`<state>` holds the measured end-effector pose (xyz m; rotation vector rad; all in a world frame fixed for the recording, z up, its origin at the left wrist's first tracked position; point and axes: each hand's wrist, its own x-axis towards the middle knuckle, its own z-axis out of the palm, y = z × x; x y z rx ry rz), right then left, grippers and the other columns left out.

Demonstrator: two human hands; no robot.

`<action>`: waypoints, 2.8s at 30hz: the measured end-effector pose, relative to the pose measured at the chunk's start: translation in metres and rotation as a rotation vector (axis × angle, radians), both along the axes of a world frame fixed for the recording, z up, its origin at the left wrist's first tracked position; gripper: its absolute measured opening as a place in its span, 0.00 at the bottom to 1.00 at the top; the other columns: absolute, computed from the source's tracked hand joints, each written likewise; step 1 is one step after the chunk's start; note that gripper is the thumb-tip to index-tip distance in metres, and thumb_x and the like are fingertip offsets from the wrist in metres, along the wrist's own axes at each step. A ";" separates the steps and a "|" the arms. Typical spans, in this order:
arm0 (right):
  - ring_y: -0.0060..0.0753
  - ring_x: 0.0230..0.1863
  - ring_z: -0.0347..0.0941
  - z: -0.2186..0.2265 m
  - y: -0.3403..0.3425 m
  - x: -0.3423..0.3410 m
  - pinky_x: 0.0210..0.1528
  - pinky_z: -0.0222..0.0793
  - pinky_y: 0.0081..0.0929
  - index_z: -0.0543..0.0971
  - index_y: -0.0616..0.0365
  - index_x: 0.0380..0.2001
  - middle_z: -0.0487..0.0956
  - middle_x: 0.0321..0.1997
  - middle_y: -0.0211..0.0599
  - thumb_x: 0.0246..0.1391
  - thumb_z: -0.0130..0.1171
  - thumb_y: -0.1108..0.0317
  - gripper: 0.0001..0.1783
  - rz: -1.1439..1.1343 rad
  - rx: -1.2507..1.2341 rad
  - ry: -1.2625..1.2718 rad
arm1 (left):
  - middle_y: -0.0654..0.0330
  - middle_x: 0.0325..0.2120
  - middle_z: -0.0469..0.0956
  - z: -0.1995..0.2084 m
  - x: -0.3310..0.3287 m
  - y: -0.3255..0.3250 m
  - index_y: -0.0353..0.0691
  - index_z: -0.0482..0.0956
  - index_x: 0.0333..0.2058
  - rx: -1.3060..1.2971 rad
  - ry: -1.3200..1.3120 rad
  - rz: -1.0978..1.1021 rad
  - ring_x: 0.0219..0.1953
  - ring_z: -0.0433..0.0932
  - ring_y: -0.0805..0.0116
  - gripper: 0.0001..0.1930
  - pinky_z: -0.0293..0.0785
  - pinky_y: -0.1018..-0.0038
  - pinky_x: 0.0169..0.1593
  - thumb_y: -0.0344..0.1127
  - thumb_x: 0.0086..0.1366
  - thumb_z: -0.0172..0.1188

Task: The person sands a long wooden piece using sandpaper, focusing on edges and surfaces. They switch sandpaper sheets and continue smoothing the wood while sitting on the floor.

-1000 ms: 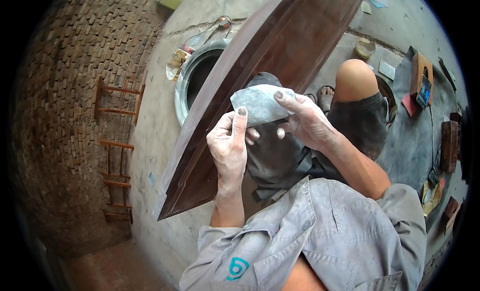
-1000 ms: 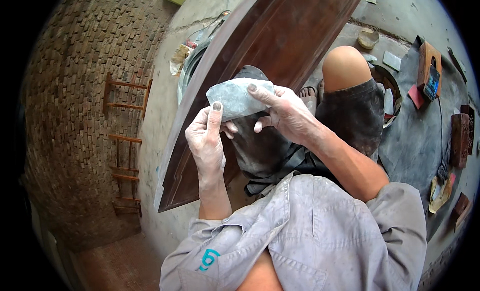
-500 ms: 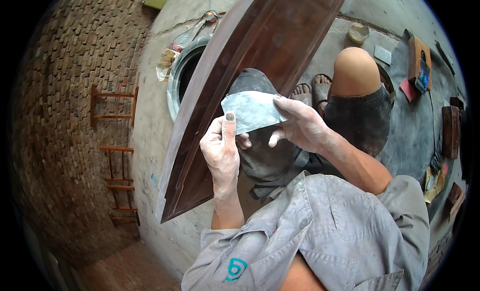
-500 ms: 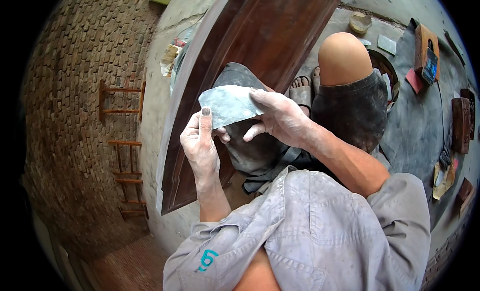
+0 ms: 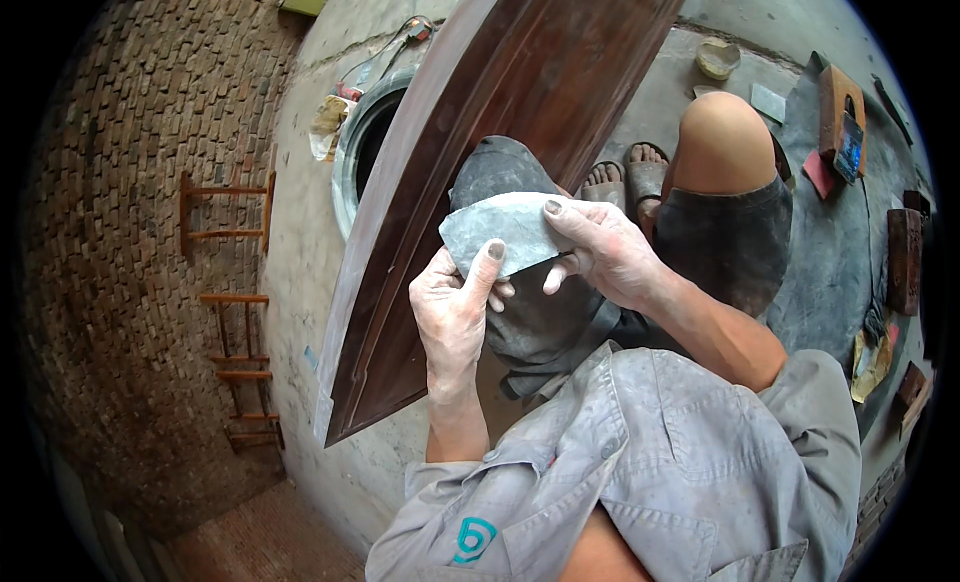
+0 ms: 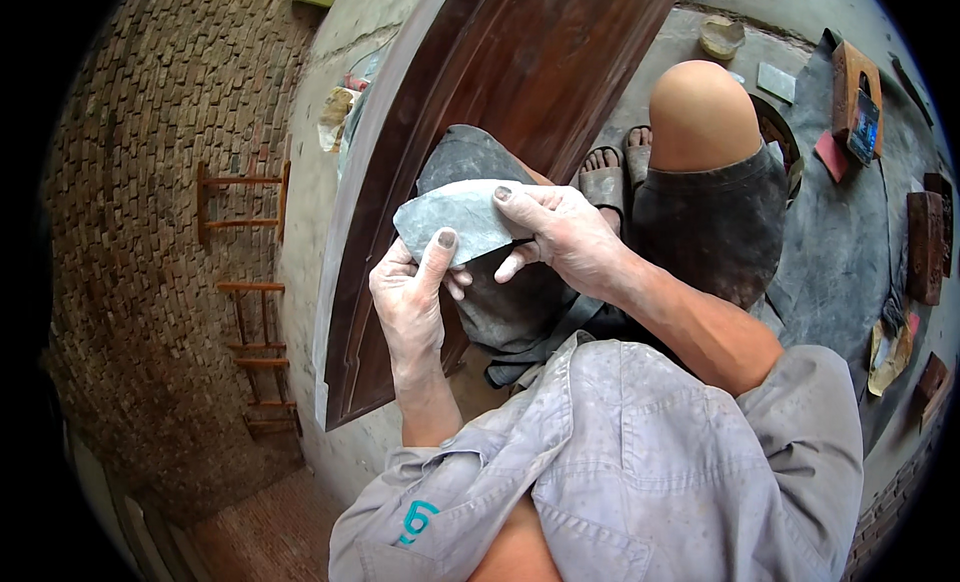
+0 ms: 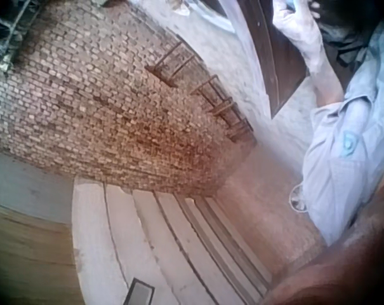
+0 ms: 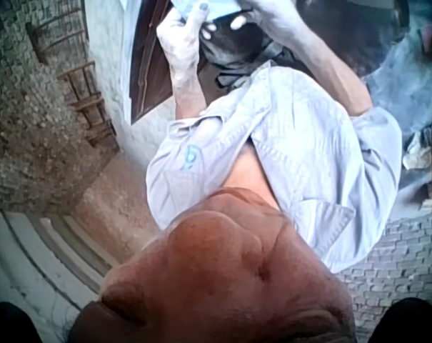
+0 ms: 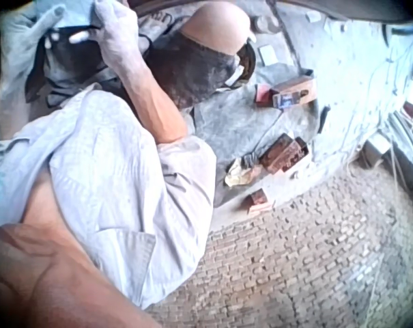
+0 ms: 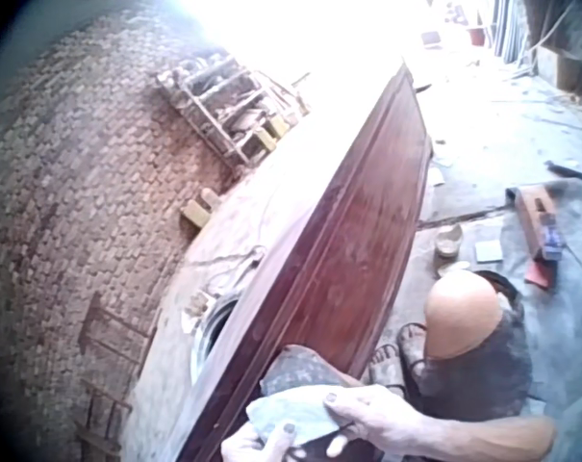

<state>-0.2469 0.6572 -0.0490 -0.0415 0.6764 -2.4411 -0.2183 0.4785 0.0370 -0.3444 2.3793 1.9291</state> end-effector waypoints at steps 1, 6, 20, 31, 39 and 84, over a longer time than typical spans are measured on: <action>0.25 0.46 0.82 -0.001 0.000 0.000 0.38 0.85 0.23 0.78 0.66 0.59 0.84 0.49 0.39 0.74 0.52 0.54 0.25 0.000 -0.015 -0.009 | 0.60 0.26 0.84 0.000 0.000 -0.001 0.31 0.84 0.40 0.000 -0.006 -0.009 0.22 0.78 0.79 0.11 0.70 0.83 0.26 0.36 0.70 0.68; 0.27 0.46 0.82 0.000 0.004 -0.001 0.40 0.86 0.25 0.78 0.67 0.58 0.84 0.49 0.40 0.74 0.52 0.55 0.25 -0.029 -0.047 -0.030 | 0.56 0.28 0.85 0.000 0.002 -0.002 0.29 0.84 0.40 0.028 -0.026 -0.044 0.24 0.80 0.76 0.15 0.72 0.80 0.28 0.39 0.74 0.63; 0.45 0.66 0.72 0.042 0.031 -0.019 0.57 0.84 0.46 0.65 0.62 0.70 0.74 0.65 0.46 0.73 0.54 0.56 0.31 0.146 -0.165 0.083 | 0.61 0.24 0.84 0.008 0.000 -0.007 0.32 0.85 0.34 -0.249 0.169 -0.184 0.27 0.80 0.75 0.10 0.76 0.75 0.34 0.34 0.72 0.65; 0.49 0.76 0.62 0.116 0.122 -0.237 0.77 0.58 0.40 0.70 0.68 0.66 0.69 0.73 0.56 0.64 0.50 0.75 0.27 -0.537 1.778 1.719 | 0.45 0.46 0.82 0.024 -0.062 -0.095 0.32 0.79 0.55 -1.130 0.453 -0.060 0.50 0.79 0.44 0.31 0.72 0.56 0.58 0.52 0.63 0.70; 0.47 0.78 0.58 0.089 0.020 -0.161 0.83 0.47 0.41 0.64 0.63 0.72 0.63 0.77 0.52 0.61 0.48 0.76 0.34 -0.074 1.682 1.933 | 0.46 0.44 0.82 0.019 -0.060 -0.082 0.34 0.78 0.55 -1.140 0.274 0.005 0.45 0.80 0.43 0.35 0.74 0.53 0.52 0.54 0.57 0.74; 0.56 0.63 0.76 0.044 0.193 -0.331 0.74 0.66 0.52 0.75 0.73 0.59 0.77 0.63 0.59 0.66 0.45 0.77 0.21 -0.983 2.227 1.833 | 0.45 0.43 0.83 0.027 -0.063 -0.070 0.38 0.79 0.56 -1.211 0.332 -0.013 0.45 0.81 0.41 0.34 0.76 0.53 0.50 0.56 0.60 0.73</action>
